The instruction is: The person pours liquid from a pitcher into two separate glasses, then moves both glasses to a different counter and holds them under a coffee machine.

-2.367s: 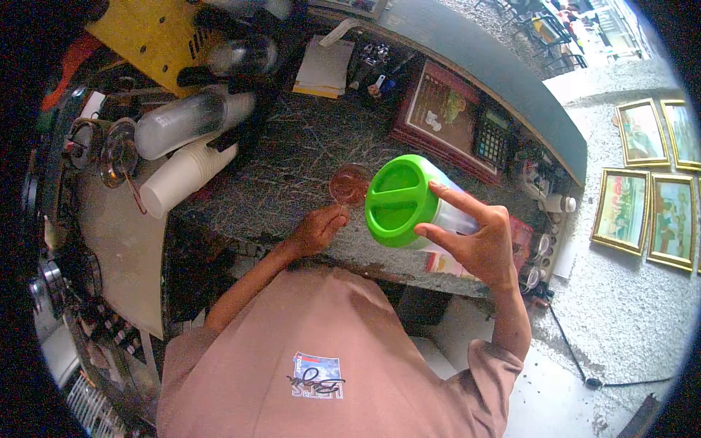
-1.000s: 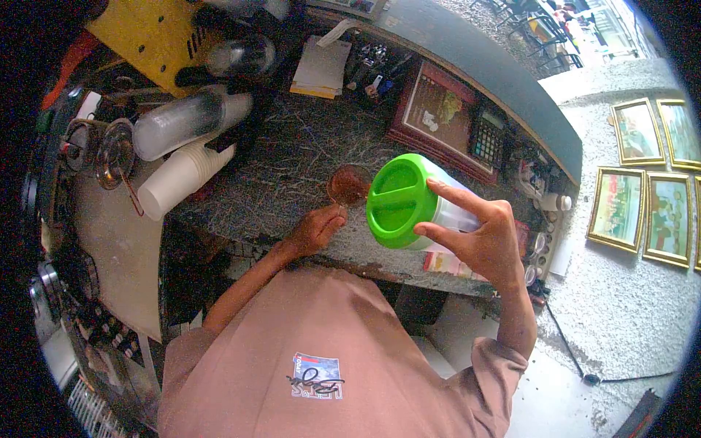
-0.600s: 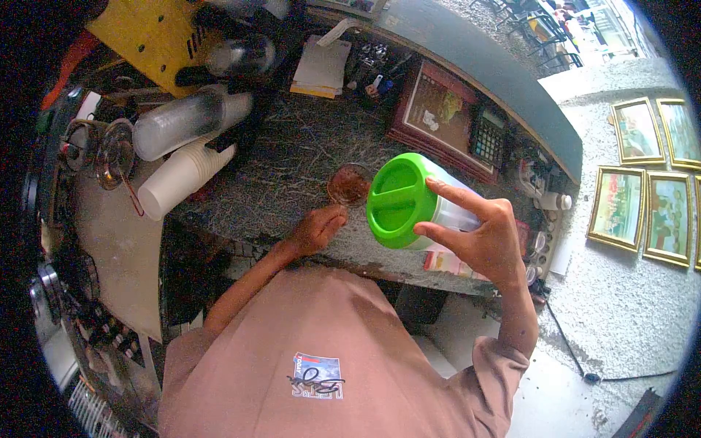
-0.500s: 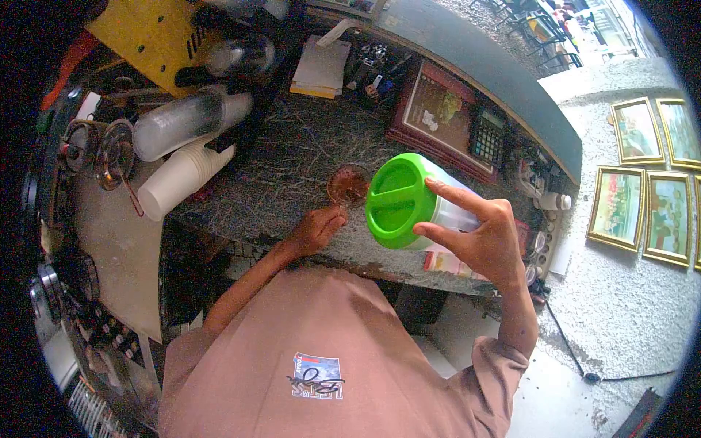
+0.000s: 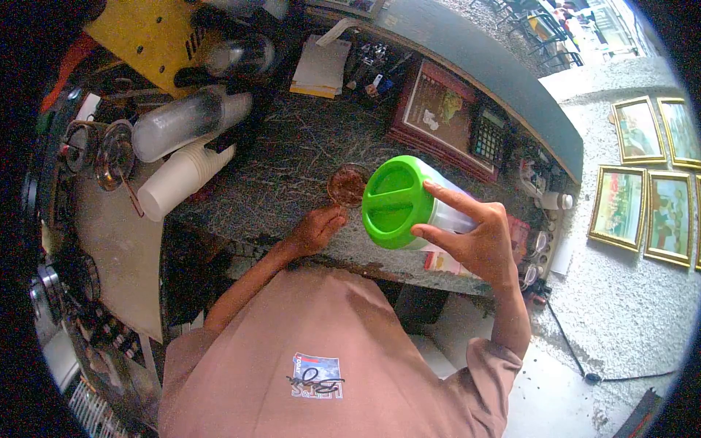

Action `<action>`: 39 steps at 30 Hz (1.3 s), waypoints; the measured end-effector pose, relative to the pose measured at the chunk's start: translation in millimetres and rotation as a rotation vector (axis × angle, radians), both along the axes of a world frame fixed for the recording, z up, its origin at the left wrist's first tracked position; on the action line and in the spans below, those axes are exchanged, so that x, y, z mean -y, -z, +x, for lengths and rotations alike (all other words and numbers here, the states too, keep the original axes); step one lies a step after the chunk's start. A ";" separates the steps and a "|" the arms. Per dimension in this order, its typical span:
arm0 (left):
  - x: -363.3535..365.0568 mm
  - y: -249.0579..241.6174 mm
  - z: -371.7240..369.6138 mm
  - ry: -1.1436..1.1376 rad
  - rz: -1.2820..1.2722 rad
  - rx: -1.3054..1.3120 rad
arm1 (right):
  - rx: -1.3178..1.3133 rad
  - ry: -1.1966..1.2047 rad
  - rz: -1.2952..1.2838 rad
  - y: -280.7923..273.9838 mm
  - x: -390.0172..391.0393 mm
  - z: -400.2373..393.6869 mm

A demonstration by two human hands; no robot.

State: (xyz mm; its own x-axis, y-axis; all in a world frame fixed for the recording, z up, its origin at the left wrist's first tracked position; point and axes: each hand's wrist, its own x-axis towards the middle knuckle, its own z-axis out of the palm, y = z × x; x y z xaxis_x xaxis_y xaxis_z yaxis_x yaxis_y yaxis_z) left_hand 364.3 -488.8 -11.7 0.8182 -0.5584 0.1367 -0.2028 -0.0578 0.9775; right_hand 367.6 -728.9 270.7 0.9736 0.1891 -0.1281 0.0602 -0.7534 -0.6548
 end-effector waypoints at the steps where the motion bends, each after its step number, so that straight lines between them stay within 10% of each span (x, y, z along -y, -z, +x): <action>1: -0.3 0.3 -0.4 0.012 0.013 -0.029 | -0.004 0.017 0.022 2.5 0.6 -1.2; 12: -1.1 -9.1 1.2 0.007 -0.004 0.037 | 0.082 0.204 0.183 48.9 29.1 -28.9; 24: -1.3 -8.1 -1.2 0.011 0.026 0.007 | 0.506 0.886 1.082 130.3 74.0 -103.1; 39: 0.6 -9.6 7.7 0.059 0.027 -0.165 | 0.996 1.482 0.898 184.5 161.2 -113.2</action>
